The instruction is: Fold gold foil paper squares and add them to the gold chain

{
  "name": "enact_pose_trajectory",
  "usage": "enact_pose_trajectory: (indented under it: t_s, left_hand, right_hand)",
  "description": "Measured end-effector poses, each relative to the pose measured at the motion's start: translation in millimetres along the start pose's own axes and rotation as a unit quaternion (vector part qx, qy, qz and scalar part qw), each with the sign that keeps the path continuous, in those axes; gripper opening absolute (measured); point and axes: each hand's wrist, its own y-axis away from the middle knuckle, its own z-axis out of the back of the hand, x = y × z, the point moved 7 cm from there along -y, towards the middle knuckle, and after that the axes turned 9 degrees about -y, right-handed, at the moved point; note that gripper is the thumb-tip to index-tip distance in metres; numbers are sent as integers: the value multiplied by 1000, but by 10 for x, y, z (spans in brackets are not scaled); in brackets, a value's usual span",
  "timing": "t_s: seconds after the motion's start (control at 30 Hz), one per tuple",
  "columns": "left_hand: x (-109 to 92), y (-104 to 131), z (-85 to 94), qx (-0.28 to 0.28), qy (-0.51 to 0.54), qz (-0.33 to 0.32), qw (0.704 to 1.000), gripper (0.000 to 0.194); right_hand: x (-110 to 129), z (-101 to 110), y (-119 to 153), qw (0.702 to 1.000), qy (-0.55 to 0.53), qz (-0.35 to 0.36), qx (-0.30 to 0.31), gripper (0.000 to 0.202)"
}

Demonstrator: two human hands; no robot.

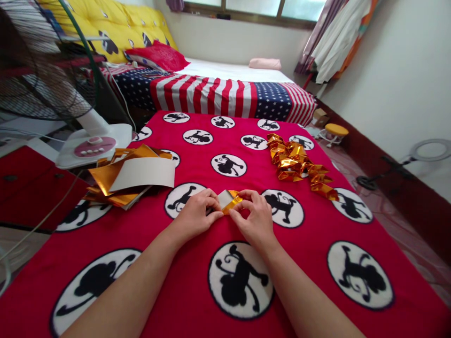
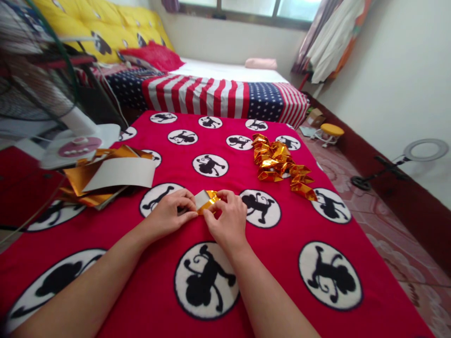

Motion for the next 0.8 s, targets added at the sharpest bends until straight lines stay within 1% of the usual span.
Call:
enact_pose_trajectory:
  t_s: [0.13,0.27,0.57,0.8]
  left_hand:
    - [16,-2,-12,-16,2,1,1000,13]
    - [32,-1,-2,-38,1,7,999,15]
    - [-20,2,-2,-62,-31,6,998,18]
    - [-32,-4,-3,-62,-39,10,997,16]
  right_hand:
    - [10,-13,1,1000,10,5,1,9]
    - [9,-24,-2,1000,20,5,-8,12]
    - [26,-34,13,999,31,11,-21,16]
    - [28,-35,10,999,31,11,-25,18]
